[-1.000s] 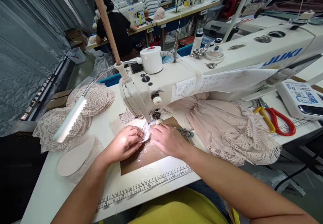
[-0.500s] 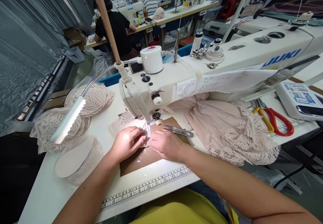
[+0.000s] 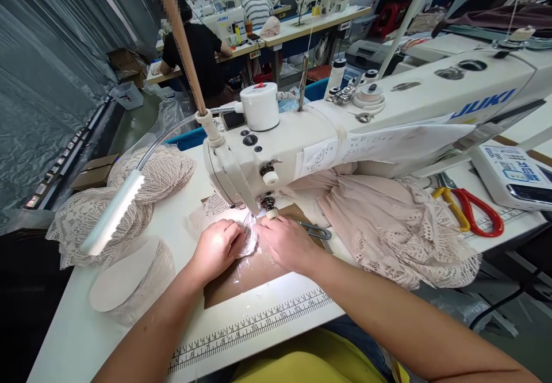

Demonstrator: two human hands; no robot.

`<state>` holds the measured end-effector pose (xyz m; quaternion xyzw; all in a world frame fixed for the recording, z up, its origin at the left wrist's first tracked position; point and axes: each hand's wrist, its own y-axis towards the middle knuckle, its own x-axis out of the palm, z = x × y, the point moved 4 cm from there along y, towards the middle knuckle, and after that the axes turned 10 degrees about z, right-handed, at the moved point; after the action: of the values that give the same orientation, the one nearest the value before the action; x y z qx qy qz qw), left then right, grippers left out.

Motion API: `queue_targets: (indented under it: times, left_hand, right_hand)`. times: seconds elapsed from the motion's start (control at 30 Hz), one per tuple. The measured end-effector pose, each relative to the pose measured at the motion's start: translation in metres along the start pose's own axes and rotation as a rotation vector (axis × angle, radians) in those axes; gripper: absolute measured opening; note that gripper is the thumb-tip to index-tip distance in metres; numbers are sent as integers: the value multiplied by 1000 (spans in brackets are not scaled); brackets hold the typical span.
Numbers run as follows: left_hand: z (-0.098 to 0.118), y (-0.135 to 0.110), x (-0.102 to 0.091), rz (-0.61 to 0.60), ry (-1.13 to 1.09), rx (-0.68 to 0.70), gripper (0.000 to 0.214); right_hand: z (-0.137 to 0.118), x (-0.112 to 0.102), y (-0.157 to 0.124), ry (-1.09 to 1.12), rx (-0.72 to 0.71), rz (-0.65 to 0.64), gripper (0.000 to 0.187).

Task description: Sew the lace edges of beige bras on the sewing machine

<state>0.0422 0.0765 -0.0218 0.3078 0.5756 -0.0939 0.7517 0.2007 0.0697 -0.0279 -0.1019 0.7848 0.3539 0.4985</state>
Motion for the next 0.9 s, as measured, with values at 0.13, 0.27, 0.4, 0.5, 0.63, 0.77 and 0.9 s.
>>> queue_targets:
  times: [0.13, 0.27, 0.4, 0.5, 0.63, 0.77, 0.9]
  left_hand:
    - [4, 1, -1, 31, -62, 139, 23]
    - [0, -1, 2, -11, -83, 265, 34]
    - [-4, -4, 4, -42, -71, 272, 37]
    - [-3, -3, 3, -46, -79, 246, 39]
    - [1, -2, 3, -40, -88, 194, 38]
    - [1, -1, 1, -18, -112, 158, 34]
    - [-1, -2, -9, -19, -238, 108, 27]
  right_hand:
    - [-2, 3, 2, -77, -15, -98, 27]
    - [-4, 3, 1, -110, -31, -104, 30]
    - [-5, 4, 0, -132, -33, -94, 32]
    - [-5, 3, 1, -149, -28, -85, 31]
    - [-5, 4, 2, -149, -1, -91, 29]
    - [-3, 4, 3, -128, 39, -83, 29]
    - [1, 1, 0, -94, 37, -18, 26]
